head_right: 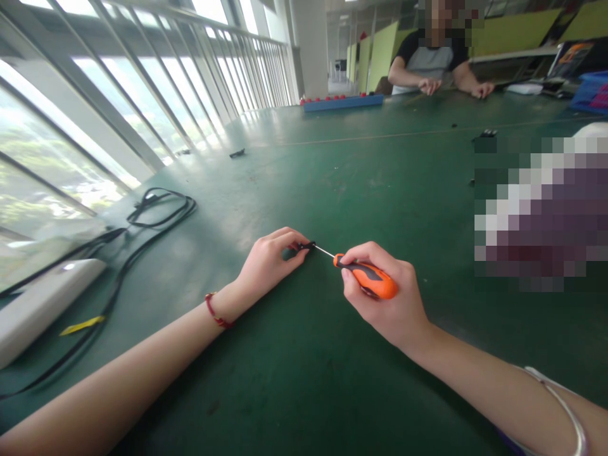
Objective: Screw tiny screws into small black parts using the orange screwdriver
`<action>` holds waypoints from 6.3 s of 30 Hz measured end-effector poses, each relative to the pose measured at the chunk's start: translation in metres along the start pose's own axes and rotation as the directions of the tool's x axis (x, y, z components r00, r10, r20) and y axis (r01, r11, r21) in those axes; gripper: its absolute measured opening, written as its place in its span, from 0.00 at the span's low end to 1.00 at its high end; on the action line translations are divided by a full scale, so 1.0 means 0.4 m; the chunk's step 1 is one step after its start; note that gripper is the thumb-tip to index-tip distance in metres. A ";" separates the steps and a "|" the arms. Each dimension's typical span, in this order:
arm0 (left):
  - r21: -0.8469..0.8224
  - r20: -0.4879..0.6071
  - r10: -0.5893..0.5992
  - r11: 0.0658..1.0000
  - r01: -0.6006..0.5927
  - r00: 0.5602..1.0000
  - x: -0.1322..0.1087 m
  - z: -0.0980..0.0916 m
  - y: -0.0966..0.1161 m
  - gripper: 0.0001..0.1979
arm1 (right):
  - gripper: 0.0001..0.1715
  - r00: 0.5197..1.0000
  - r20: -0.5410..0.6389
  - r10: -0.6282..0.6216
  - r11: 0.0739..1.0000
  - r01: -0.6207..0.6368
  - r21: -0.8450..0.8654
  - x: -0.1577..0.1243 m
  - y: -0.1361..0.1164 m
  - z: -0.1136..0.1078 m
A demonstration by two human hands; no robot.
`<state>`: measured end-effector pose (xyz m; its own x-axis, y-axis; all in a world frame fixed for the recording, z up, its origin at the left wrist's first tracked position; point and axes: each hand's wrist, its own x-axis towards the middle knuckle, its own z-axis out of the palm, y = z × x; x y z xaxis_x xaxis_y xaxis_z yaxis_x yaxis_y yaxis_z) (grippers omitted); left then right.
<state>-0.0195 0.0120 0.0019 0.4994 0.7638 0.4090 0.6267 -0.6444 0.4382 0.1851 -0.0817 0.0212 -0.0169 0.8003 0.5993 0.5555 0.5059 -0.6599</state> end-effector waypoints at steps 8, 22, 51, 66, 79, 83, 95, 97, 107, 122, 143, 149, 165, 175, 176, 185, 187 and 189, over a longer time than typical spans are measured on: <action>-0.013 0.006 0.016 1.000 -0.016 1.000 0.001 0.001 -0.003 0.06 | 0.06 0.998 -0.053 0.043 0.999 -0.042 0.007 -0.001 0.005 0.005; -0.028 -0.005 0.008 1.000 -0.009 1.000 0.002 0.001 0.000 0.07 | 0.17 0.990 -0.138 0.019 0.999 -0.012 0.051 0.000 0.007 0.006; -0.057 0.024 0.029 0.998 -0.027 0.999 0.004 0.000 -0.004 0.09 | 0.13 0.999 -0.009 0.041 0.998 -0.041 0.042 -0.004 0.013 0.006; -0.074 0.015 0.061 0.995 -0.059 0.998 0.003 -0.002 -0.002 0.10 | 0.05 1.000 -0.012 0.000 0.999 -0.001 -0.052 -0.005 0.005 0.004; -0.074 0.025 0.072 0.995 -0.070 0.997 0.003 -0.003 -0.003 0.10 | 0.13 0.996 -0.073 -0.049 0.997 0.044 -0.063 -0.005 0.005 0.005; -0.070 0.024 0.091 0.994 -0.089 0.996 0.003 0.000 -0.006 0.10 | 0.30 0.992 -0.111 -0.058 0.998 0.062 0.032 -0.002 0.014 0.010; -0.060 0.023 0.096 0.994 -0.094 0.995 0.003 0.001 -0.007 0.10 | 0.24 0.988 -0.136 -0.073 0.997 0.073 -0.006 -0.003 0.010 0.006; -0.057 0.020 0.097 0.994 -0.096 0.995 0.003 0.001 -0.008 0.10 | 0.24 0.996 -0.074 -0.042 0.999 0.044 0.024 -0.002 0.009 0.004; -0.051 0.020 0.092 0.995 -0.091 0.996 0.003 0.002 -0.010 0.10 | 0.21 0.995 -0.091 -0.030 1.000 0.030 -0.005 -0.003 0.005 0.004; -0.046 0.019 0.096 0.994 -0.095 0.995 0.003 0.003 -0.010 0.10 | 0.22 0.998 -0.065 -0.003 1.000 0.005 0.030 -0.006 0.008 0.003; -0.043 0.020 0.084 0.996 -0.083 0.996 0.004 0.001 -0.006 0.10 | 0.15 0.997 -0.082 0.012 1.000 -0.013 -0.008 -0.004 0.004 0.005; -0.039 0.023 0.082 0.996 -0.081 0.996 0.004 0.000 -0.007 0.10 | 0.13 0.999 -0.027 0.046 0.999 -0.046 0.018 0.000 0.001 0.002; -0.040 0.026 0.088 0.995 -0.087 0.996 0.004 0.000 -0.008 0.10 | 0.08 1.000 -0.028 -0.004 0.999 0.003 -0.038 -0.004 -0.003 0.002; -0.049 0.025 0.086 0.995 -0.085 0.996 0.004 0.001 -0.008 0.10 | 0.08 0.997 0.061 0.052 0.998 -0.053 0.013 -0.007 -0.007 0.000; -0.048 0.026 0.085 0.995 -0.084 0.996 0.003 0.001 -0.008 0.10 | 0.05 0.997 0.052 0.065 0.998 -0.065 0.011 -0.007 -0.009 0.000; -0.051 0.030 0.088 0.995 -0.086 0.996 0.003 0.000 -0.006 0.10 | 0.17 0.999 -0.032 0.035 0.998 -0.034 0.044 -0.006 0.007 0.003; -0.051 0.031 0.085 0.995 -0.083 0.996 0.004 0.000 -0.006 0.10 | 0.09 0.998 0.044 0.043 0.999 -0.044 0.007 -0.006 0.002 0.000; -0.051 0.031 0.085 0.995 -0.083 0.996 0.004 0.000 -0.006 0.10 | 0.05 0.999 0.031 0.025 0.999 -0.024 -0.031 -0.007 -0.002 0.000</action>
<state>-0.0201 0.0147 0.0015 0.5689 0.7072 0.4198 0.5518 -0.7068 0.4427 0.1847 -0.0842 0.0201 -0.0287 0.8226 0.5680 0.5809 0.4761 -0.6602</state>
